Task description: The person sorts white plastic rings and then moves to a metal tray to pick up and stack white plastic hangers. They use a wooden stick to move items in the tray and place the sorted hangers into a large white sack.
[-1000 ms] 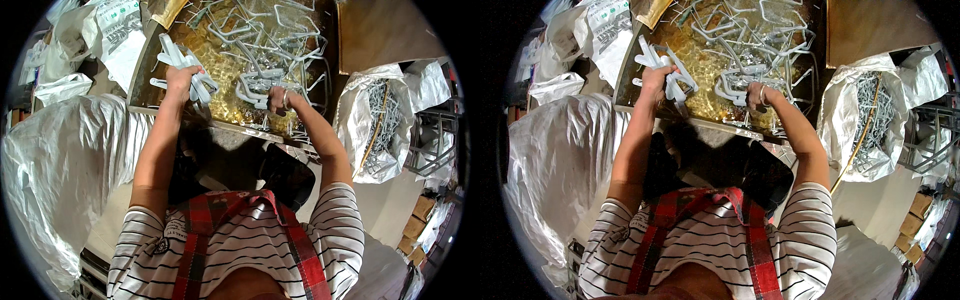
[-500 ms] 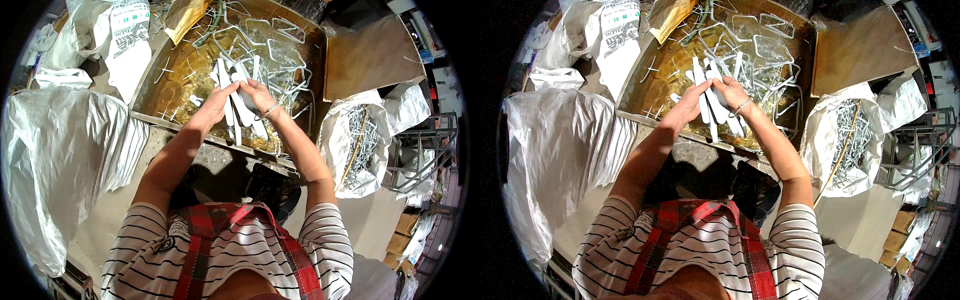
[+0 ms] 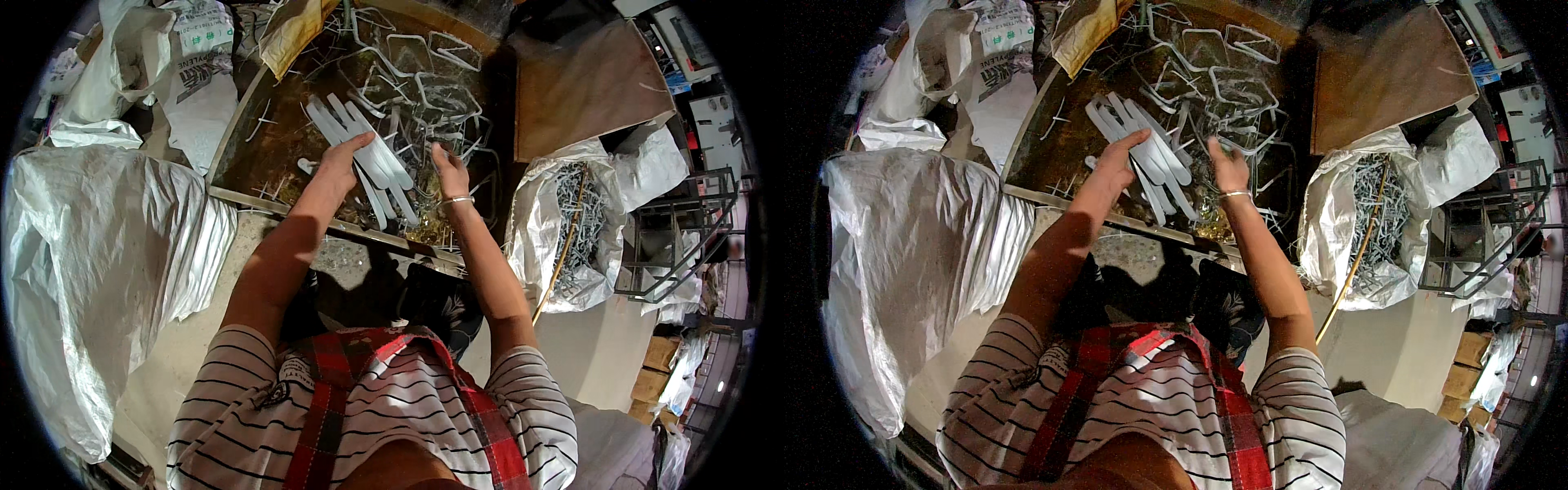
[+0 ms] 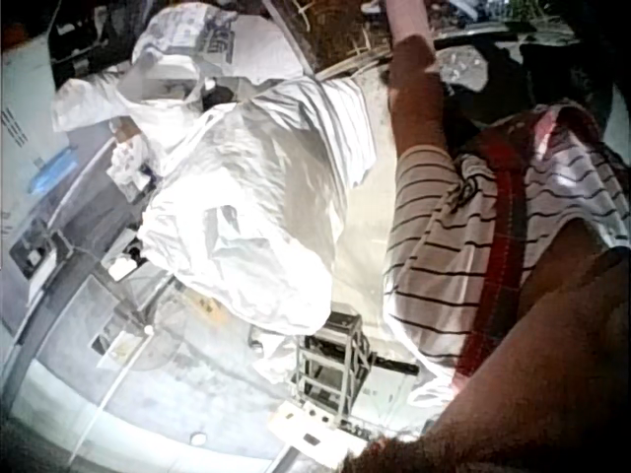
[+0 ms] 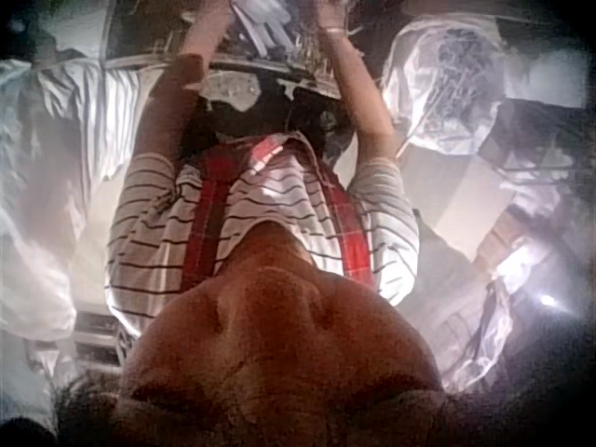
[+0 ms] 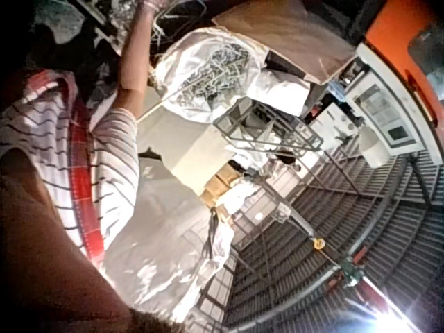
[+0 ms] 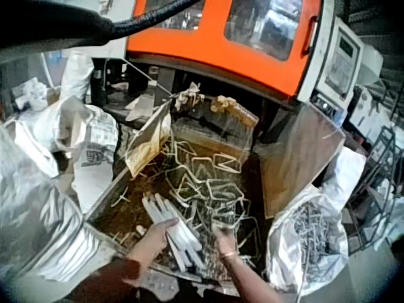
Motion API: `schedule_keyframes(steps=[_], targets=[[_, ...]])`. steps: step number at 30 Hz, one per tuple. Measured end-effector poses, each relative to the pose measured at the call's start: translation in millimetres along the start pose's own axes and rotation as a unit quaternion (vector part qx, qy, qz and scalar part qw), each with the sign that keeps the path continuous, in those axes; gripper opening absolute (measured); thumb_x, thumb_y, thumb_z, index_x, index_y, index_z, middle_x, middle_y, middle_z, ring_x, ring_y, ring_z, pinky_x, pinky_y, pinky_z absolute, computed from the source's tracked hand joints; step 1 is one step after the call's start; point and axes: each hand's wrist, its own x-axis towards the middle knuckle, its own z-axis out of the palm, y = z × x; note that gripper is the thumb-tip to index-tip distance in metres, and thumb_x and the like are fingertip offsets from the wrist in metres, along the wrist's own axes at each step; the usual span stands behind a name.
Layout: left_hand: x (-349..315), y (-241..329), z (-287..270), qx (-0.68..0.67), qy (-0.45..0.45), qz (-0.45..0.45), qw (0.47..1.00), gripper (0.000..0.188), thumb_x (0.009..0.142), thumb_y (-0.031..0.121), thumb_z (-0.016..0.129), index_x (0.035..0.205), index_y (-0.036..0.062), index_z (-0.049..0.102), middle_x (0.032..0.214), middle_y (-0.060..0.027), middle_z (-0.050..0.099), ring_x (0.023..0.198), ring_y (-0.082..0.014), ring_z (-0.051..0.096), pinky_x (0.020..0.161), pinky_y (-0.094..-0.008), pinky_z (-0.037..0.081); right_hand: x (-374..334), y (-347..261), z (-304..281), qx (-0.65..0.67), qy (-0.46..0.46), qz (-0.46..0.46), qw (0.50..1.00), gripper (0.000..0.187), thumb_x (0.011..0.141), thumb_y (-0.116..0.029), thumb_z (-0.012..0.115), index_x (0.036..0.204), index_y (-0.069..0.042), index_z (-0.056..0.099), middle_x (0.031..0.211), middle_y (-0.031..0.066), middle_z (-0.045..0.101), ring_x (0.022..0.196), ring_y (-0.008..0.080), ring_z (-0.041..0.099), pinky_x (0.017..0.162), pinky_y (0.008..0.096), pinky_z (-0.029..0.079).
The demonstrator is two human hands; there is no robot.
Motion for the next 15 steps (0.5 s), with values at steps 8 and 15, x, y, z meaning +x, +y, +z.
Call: schedule_keyframes(steps=[8,15], targets=[[2,-22,-3,-0.037,-0.133,-0.001,0.99,0.046,0.078,0.02,0.068,0.115,0.0004,0.051,0.109,-0.0138,0.057,0.096,-0.0279,0.057,0.083,-0.044,0.046,-66,15,17,0.423,-0.221,0.33,0.814,0.051,0.086,-0.047,0.05,0.119,-0.007,0.051,0.115,0.0139,0.055,0.1,0.0312,0.055,0.085,0.0448,0.046],[-11,-31,3,-0.075,-0.225,-0.028,0.971,0.047,0.076,0.02,0.068,0.116,0.0025,0.049,0.109,-0.011,0.057,0.1,-0.0255,0.056,0.089,-0.042,0.045,-51,55,35,0.364,-0.155,0.291,0.871,0.027,0.085,-0.026,0.052,0.1,-0.006,0.06,0.091,0.0101,0.064,0.079,0.0244,0.062,0.07,0.0401,0.052]])
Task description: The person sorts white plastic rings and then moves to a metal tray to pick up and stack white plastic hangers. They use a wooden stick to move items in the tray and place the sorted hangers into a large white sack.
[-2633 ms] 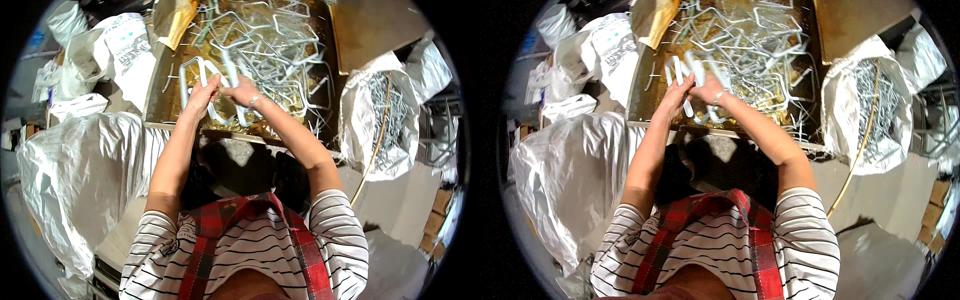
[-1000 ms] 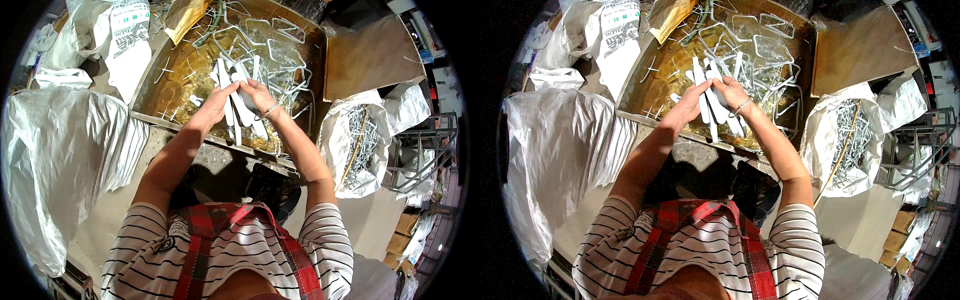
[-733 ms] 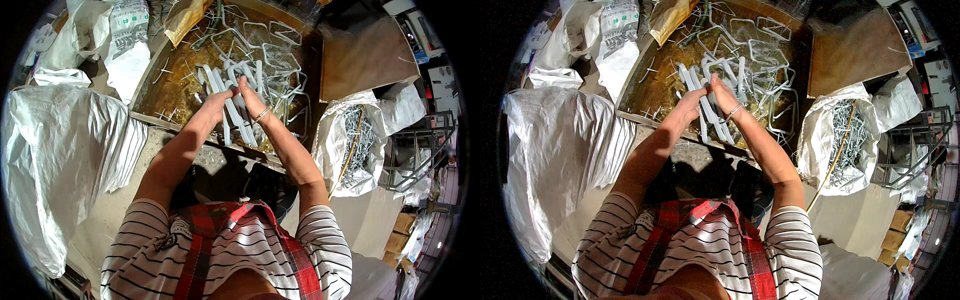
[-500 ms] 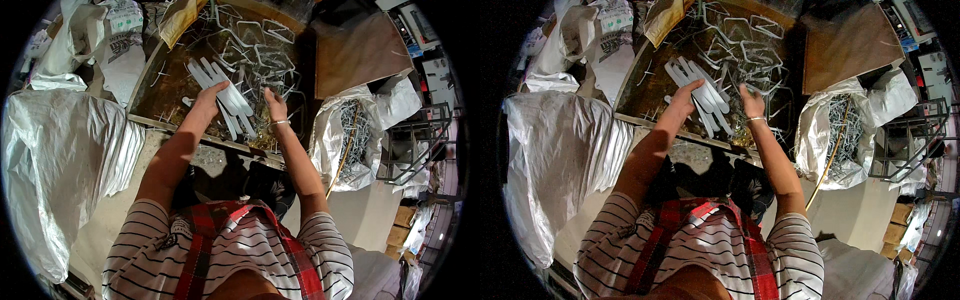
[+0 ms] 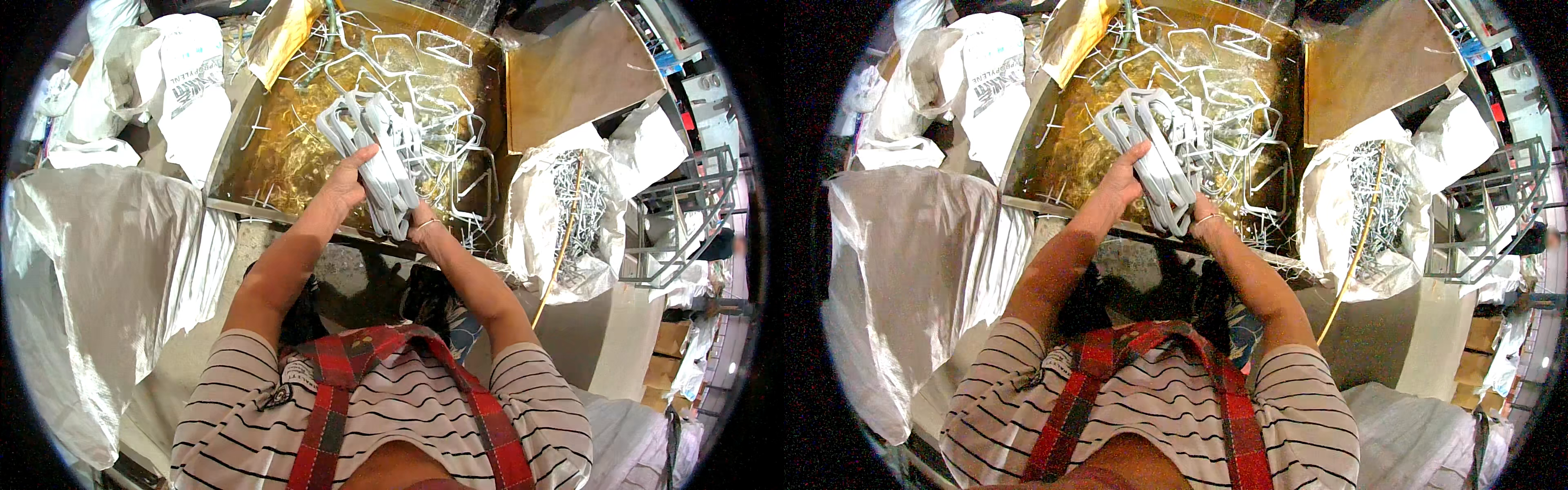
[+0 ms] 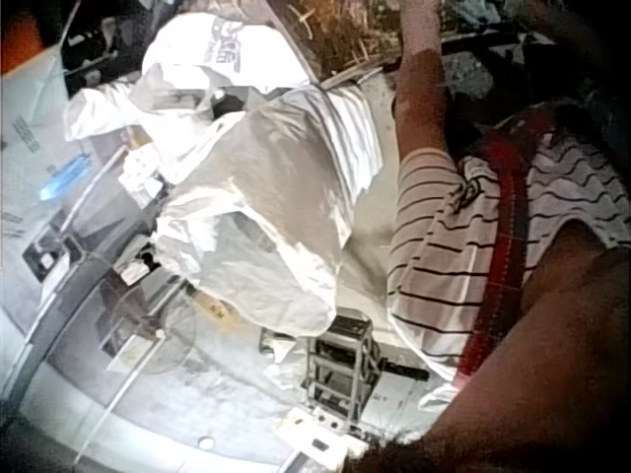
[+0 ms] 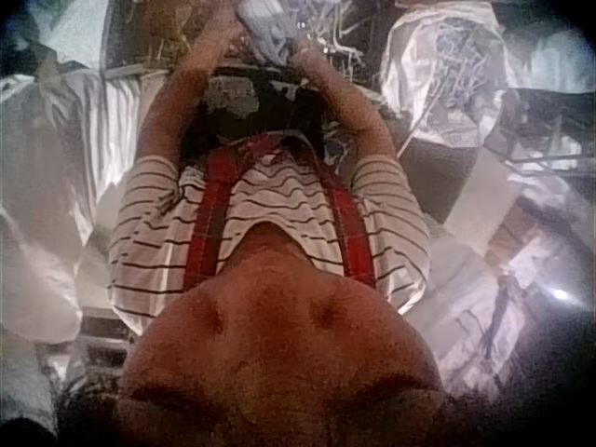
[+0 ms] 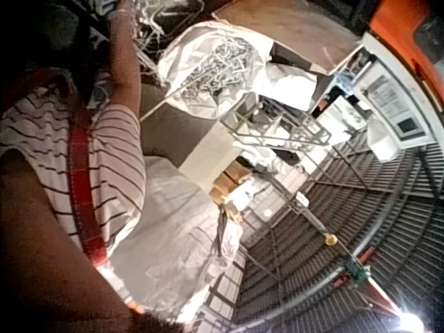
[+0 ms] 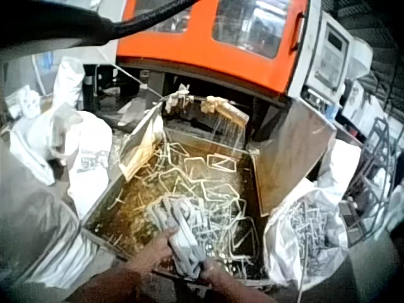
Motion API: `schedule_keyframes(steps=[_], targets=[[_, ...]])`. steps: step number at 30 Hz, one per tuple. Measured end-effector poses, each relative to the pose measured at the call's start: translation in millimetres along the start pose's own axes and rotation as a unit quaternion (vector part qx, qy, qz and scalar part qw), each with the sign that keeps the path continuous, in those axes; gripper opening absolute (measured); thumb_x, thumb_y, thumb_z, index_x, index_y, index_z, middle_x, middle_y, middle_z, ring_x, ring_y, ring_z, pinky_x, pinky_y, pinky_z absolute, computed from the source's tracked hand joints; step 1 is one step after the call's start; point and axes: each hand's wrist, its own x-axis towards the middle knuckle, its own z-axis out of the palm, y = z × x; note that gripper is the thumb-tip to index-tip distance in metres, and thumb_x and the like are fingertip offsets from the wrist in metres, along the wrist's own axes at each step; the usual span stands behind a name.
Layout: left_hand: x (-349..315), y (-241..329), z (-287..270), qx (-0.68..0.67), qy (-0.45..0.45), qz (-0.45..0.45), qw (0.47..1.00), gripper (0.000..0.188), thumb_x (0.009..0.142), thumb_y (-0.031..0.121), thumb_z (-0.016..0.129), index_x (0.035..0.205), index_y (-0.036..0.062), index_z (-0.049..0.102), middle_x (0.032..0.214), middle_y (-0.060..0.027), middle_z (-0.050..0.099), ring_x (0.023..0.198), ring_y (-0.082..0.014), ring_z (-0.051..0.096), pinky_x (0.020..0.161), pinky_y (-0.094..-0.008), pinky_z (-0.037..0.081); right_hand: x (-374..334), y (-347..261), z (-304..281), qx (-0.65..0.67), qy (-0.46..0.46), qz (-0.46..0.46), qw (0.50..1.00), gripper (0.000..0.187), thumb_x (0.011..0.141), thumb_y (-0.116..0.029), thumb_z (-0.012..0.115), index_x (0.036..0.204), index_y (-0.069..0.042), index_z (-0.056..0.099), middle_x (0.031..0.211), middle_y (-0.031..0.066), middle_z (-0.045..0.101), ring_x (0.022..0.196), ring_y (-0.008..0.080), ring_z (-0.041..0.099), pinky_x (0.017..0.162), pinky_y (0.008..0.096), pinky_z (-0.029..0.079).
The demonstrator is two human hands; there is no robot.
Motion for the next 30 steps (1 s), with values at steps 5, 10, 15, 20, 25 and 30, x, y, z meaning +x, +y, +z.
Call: schedule_keyframes(steps=[5,10,15,20,25,30], targets=[[11,-4,-5,-0.005,-0.069,-0.048,0.996,0.046,0.079,0.022,0.066,0.116,0.0019,0.05,0.113,-0.0124,0.056,0.105,-0.0248,0.054,0.094,-0.0435,0.041,59,-6,-70,-0.103,0.226,-0.066,0.967,0.029,0.075,-0.022,0.066,0.09,0.002,0.059,0.078,0.0112,0.064,0.063,0.0224,0.062,0.053,0.0387,0.05],[4,1,-18,0.019,-0.034,-0.067,0.997,0.037,0.08,0.025,0.066,0.107,0.0022,0.055,0.102,-0.01,0.061,0.097,-0.0235,0.058,0.091,-0.042,0.044,34,-26,-45,-0.318,0.371,-0.18,0.854,0.034,0.066,-0.014,0.069,0.089,0.008,0.056,0.077,0.0129,0.062,0.06,0.0214,0.056,0.054,0.0368,0.044],[2,13,-30,-0.002,-0.007,-0.092,0.996,0.033,0.077,0.032,0.069,0.096,0.0068,0.059,0.091,-0.0053,0.064,0.086,-0.0209,0.061,0.08,-0.0393,0.048,16,-28,-21,-0.418,0.457,-0.162,0.768,0.041,0.062,-0.013,0.07,0.093,0.01,0.057,0.085,0.0237,0.063,0.077,0.0299,0.062,0.069,0.0356,0.047],[1,15,-67,0.482,-0.102,0.134,0.86,0.047,0.083,0.013,0.044,0.128,-0.0002,0.04,0.133,-0.0152,0.039,0.127,-0.0245,0.031,0.104,-0.0363,0.025,23,-25,-30,-0.932,0.076,-0.12,0.333,0.038,0.074,-0.035,0.06,0.09,-0.001,0.063,0.087,0.0168,0.061,0.088,0.0274,0.058,0.075,0.0405,0.046],[33,9,-40,0.095,0.235,0.01,0.967,0.032,0.081,0.033,0.062,0.103,0.0111,0.054,0.092,-0.0073,0.058,0.087,-0.0234,0.056,0.077,-0.0424,0.047,45,-26,-23,-0.448,0.404,-0.129,0.787,0.041,0.071,-0.02,0.065,0.101,0.005,0.054,0.098,0.0232,0.06,0.092,0.0347,0.061,0.075,0.0388,0.05],[27,16,-28,0.083,0.201,-0.027,0.976,0.019,0.075,0.027,0.063,0.087,0.0133,0.059,0.089,0.0005,0.06,0.085,-0.0194,0.056,0.075,-0.038,0.046,51,-22,-41,-0.432,0.367,-0.062,0.821,0.024,0.073,-0.016,0.062,0.094,-0.003,0.062,0.1,0.0152,0.062,0.099,0.0283,0.06,0.079,0.0383,0.048]])
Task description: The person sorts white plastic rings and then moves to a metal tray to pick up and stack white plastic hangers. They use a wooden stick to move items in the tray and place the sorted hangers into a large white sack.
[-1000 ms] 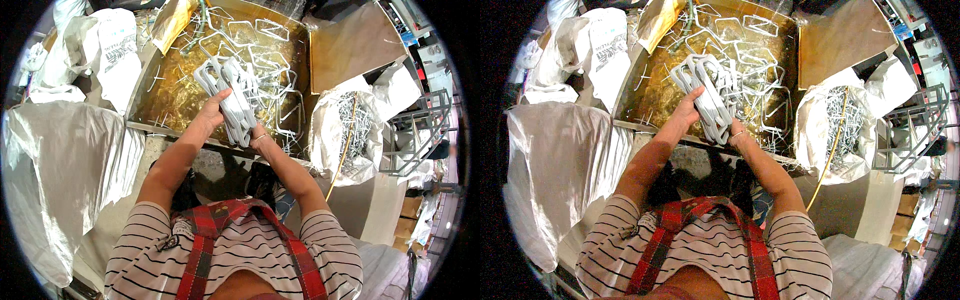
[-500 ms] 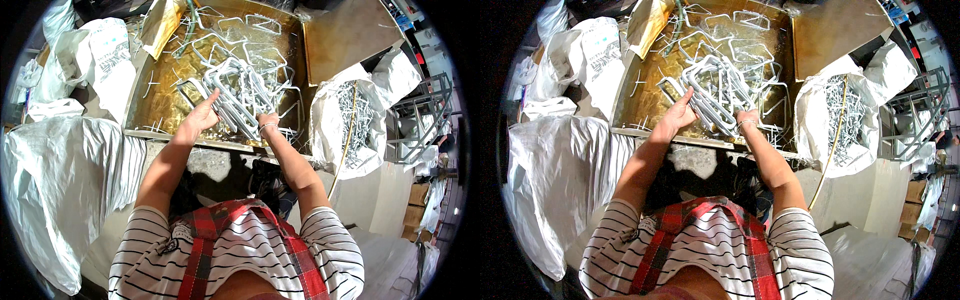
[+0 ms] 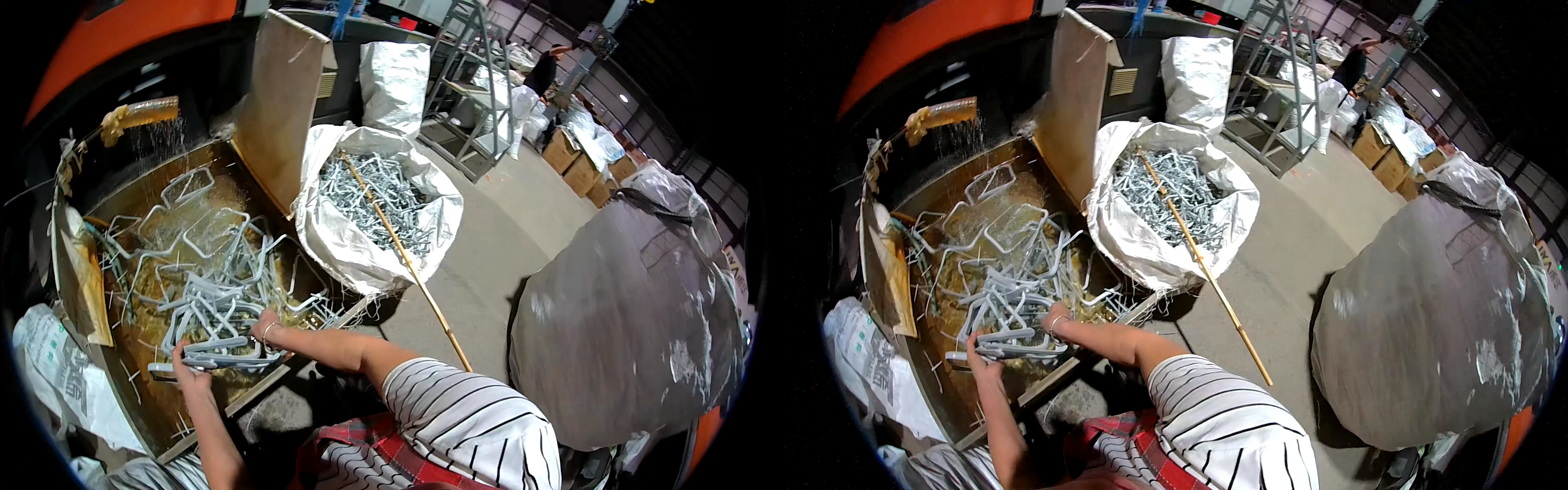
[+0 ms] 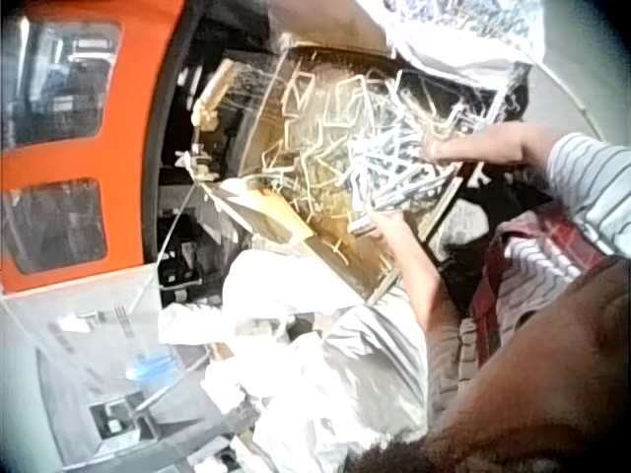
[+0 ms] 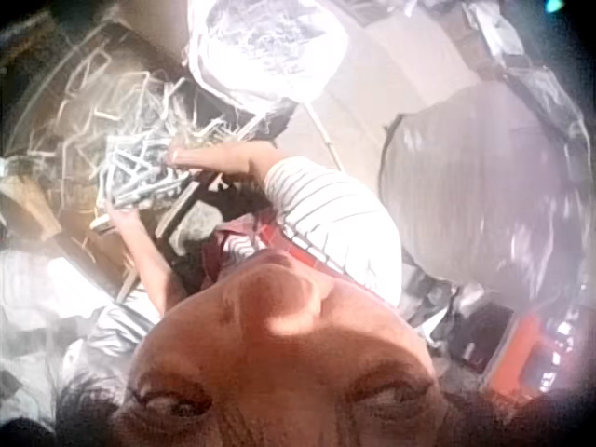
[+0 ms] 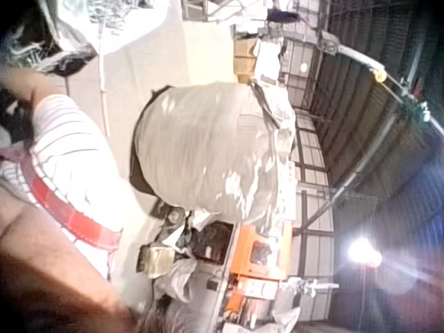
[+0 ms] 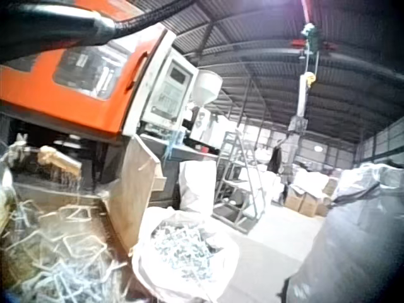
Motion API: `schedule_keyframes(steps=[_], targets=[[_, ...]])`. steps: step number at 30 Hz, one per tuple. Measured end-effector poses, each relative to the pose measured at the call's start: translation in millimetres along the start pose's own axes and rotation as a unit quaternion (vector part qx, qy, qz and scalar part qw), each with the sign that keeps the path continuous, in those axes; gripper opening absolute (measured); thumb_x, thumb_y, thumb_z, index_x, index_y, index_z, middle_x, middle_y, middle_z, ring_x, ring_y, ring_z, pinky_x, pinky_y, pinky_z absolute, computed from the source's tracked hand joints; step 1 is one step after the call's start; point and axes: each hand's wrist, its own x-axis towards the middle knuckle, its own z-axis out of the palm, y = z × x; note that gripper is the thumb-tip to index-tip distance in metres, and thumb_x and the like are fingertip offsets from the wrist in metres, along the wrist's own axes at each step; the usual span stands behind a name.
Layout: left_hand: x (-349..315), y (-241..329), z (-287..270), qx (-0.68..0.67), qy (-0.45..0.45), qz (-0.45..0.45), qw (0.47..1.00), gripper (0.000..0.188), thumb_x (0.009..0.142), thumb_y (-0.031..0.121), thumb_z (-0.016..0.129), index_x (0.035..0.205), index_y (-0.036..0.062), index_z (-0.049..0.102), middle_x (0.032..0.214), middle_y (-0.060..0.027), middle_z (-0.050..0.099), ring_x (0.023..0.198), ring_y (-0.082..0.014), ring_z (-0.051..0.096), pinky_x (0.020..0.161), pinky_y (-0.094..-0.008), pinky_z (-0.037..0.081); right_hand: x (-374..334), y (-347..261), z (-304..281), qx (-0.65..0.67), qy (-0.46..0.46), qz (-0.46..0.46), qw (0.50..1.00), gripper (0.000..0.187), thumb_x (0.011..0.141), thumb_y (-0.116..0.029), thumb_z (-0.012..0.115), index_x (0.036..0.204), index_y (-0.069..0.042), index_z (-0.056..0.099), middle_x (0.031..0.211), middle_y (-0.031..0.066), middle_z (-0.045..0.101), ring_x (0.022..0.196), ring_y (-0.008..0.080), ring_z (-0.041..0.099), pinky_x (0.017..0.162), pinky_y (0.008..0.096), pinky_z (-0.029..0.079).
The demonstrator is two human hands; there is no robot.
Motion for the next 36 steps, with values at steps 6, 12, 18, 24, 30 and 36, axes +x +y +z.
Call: schedule_keyframes(steps=[6,12,18,24,30,36], targets=[[19,12,-14,-0.087,-0.043,0.026,0.995,0.026,0.076,0.016,0.063,0.099,0.0064,0.059,0.104,-0.0068,0.062,0.093,-0.0193,0.058,0.085,-0.0389,0.046,-17,-17,-17,0.023,0.027,-0.029,0.999,0.038,0.059,-0.016,0.075,0.087,0.004,0.058,0.088,0.02,0.062,0.086,0.029,0.062,0.072,0.0358,0.05],[7,11,1,-0.024,-0.03,-0.025,0.999,0.031,0.078,0.022,0.064,0.105,0.0084,0.057,0.102,-0.004,0.062,0.092,-0.0214,0.058,0.081,-0.0417,0.048,-14,-9,-35,-0.028,0.01,-0.02,0.999,0.033,0.069,-0.023,0.069,0.094,-0.002,0.063,0.096,0.0173,0.063,0.094,0.0275,0.062,0.077,0.0353,0.05],[60,68,-63,-0.108,0.018,0.07,0.991,0.029,0.085,0.027,0.057,0.104,0.0055,0.058,0.106,-0.008,0.06,0.098,-0.0216,0.055,0.087,-0.0415,0.044,-16,-2,-111,-0.02,0.046,-0.084,0.995,0.037,0.068,-0.015,0.065,0.095,0.007,0.052,0.094,0.0263,0.06,0.093,0.0359,0.06,0.078,0.0413,0.05],[38,103,-75,-0.022,0.044,0.291,0.955,0.039,0.088,0.021,0.055,0.121,0.0016,0.049,0.114,-0.0088,0.057,0.102,-0.0194,0.054,0.093,-0.0339,0.041,16,23,-210,-0.064,0.261,-0.184,0.945,0.043,0.071,-0.011,0.063,0.104,0.0,0.037,0.094,0.0251,0.054,0.089,0.0424,0.054,0.075,0.0445,0.046],[-18,73,25,0.431,0.051,0.23,0.871,0.04,0.083,0.027,0.056,0.116,0.0046,0.056,0.115,-0.0101,0.056,0.101,-0.019,0.053,0.091,-0.0342,0.039,-15,-83,-204,-0.191,0.278,-0.664,0.668,0.032,0.072,0.0,0.053,0.103,-0.005,0.048,0.09,0.0156,0.056,0.081,0.033,0.057,0.067,0.0397,0.048],[-35,33,49,0.355,-0.208,0.281,0.867,0.038,0.079,0.015,0.063,0.112,-0.0027,0.057,0.103,-0.0069,0.061,0.091,-0.0143,0.057,0.084,-0.029,0.043,-84,-152,-164,-0.257,0.053,-0.709,0.655,0.061,0.058,0.001,0.068,0.115,-0.012,0.047,0.098,0.01,0.059,0.091,0.031,0.058,0.076,0.0376,0.047]])
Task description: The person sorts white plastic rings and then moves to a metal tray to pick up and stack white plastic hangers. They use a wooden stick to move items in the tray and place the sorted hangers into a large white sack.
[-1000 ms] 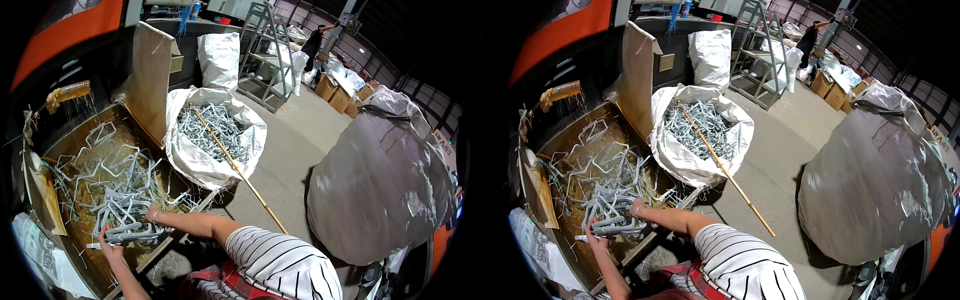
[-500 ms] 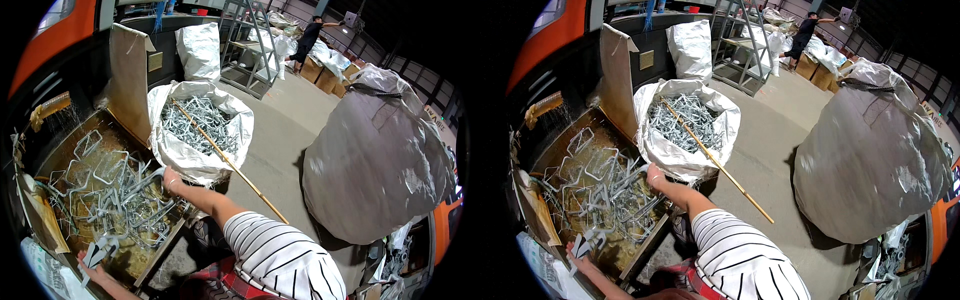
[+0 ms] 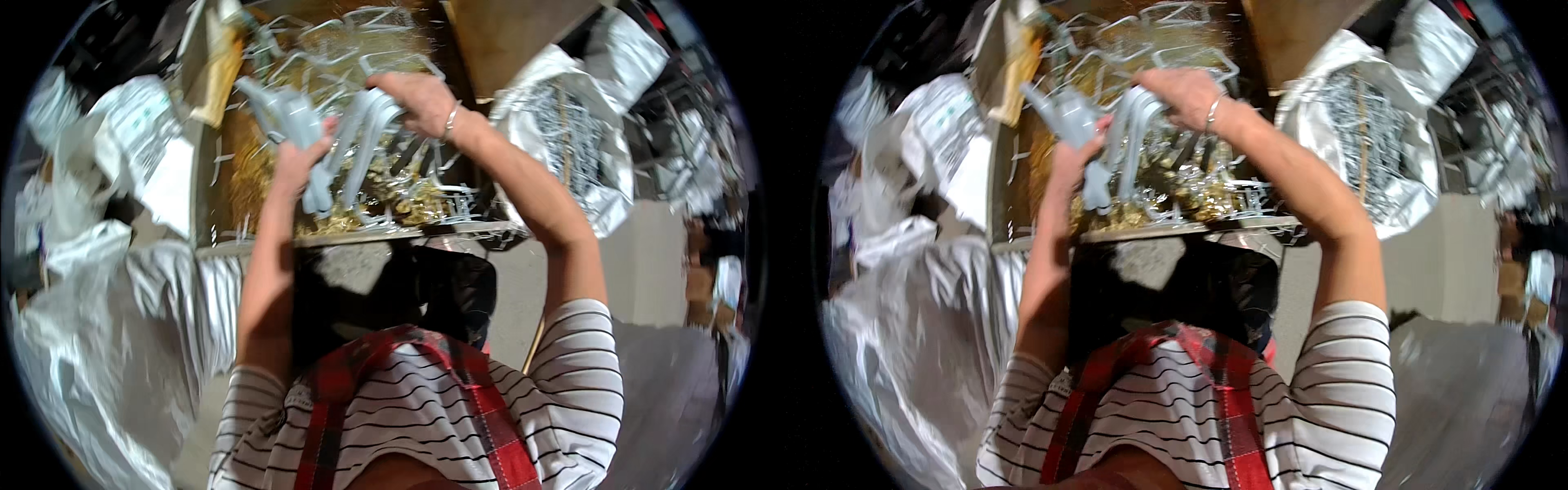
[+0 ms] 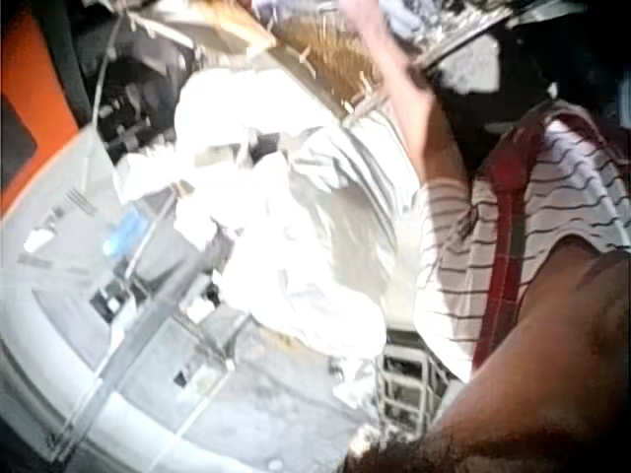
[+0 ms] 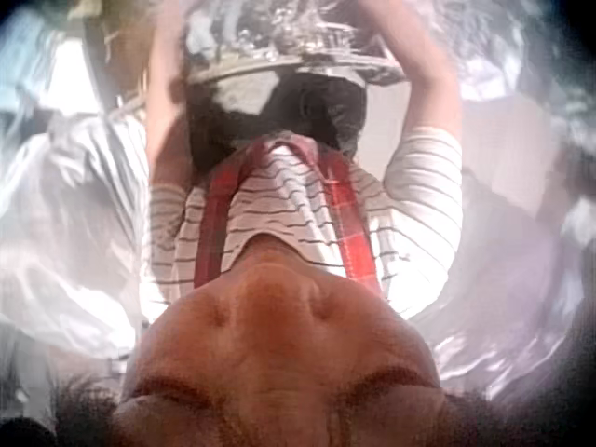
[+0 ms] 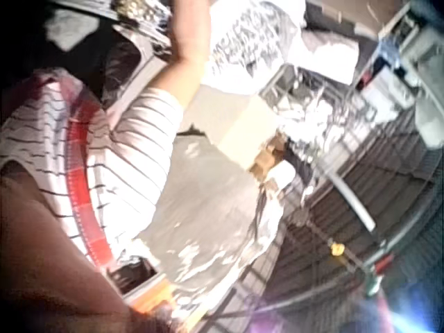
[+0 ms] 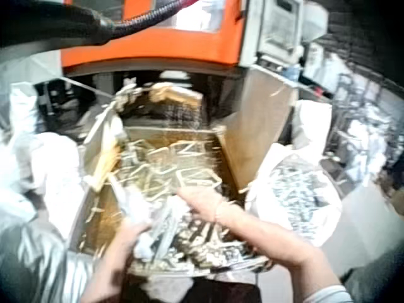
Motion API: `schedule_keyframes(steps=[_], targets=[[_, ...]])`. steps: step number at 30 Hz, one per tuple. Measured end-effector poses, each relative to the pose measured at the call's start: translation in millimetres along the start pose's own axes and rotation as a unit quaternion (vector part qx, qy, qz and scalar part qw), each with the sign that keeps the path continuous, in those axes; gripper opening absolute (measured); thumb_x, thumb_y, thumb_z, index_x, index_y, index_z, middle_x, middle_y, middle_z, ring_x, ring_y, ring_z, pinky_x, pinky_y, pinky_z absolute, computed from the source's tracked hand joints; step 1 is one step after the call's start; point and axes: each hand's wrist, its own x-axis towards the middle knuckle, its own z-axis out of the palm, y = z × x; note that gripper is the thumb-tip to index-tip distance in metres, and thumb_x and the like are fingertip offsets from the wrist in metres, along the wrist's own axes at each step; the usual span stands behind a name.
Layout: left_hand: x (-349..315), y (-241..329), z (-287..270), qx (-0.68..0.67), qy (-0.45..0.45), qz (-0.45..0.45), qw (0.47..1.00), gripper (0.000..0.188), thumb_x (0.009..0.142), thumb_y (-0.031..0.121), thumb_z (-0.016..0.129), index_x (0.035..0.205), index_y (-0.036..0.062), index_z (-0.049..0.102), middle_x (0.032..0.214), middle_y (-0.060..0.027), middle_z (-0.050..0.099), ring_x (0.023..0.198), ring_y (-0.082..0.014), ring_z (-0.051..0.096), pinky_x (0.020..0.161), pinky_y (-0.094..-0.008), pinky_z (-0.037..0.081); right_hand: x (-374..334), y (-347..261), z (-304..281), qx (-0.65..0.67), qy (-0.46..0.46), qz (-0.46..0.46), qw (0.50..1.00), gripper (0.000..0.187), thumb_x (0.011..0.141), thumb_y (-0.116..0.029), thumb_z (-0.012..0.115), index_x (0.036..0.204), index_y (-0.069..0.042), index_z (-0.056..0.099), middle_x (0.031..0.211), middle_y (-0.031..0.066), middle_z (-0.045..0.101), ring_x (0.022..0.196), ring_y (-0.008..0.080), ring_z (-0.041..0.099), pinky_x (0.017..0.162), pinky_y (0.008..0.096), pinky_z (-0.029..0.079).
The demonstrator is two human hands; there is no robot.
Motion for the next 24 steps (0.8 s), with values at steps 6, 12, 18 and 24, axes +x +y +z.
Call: schedule_keyframes(steps=[6,12,18,24], targets=[[-12,0,7,-0.19,0.006,-0.103,0.976,0.041,0.079,0.014,0.064,0.116,-0.0024,0.052,0.097,-0.0051,0.062,0.083,-0.014,0.059,0.075,-0.0273,0.048,36,-6,37,-0.003,0.0,-0.012,1.0,0.052,0.06,0.003,0.063,0.109,-0.011,0.048,0.094,0.0085,0.06,0.091,0.0291,0.058,0.074,0.0391,0.047],[-9,-3,15,-0.137,-0.019,-0.153,0.978,0.037,0.075,0.007,0.066,0.107,-0.0054,0.053,0.093,-0.0144,0.063,0.08,-0.0209,0.063,0.068,-0.0299,0.052,48,-6,65,-0.018,-0.047,0.063,0.997,0.052,0.062,-0.002,0.067,0.109,-0.012,0.049,0.098,0.0099,0.059,0.095,0.0281,0.057,0.077,0.0388,0.048],[1,-9,-20,-0.31,0.164,-0.161,0.922,0.014,0.083,0.009,0.059,0.093,-0.0007,0.057,0.076,-0.0086,0.061,0.069,-0.0184,0.06,0.063,-0.0296,0.051,49,1,79,0.223,-0.006,0.143,0.964,0.078,0.066,-0.023,0.073,0.131,-0.006,0.034,0.127,0.0165,0.045,0.116,0.0284,0.045,0.097,0.035,0.038],[6,-30,-61,-0.47,0.213,-0.11,0.849,0.017,0.087,0.016,0.055,0.092,0.0002,0.052,0.083,-0.0118,0.058,0.078,-0.024,0.058,0.074,-0.0382,0.05,25,-37,94,0.385,-0.314,0.104,0.862,0.103,0.058,-0.041,0.077,0.137,-0.004,0.023,0.138,0.0205,0.032,0.13,0.0314,0.026,0.108,0.0419,0.021]])
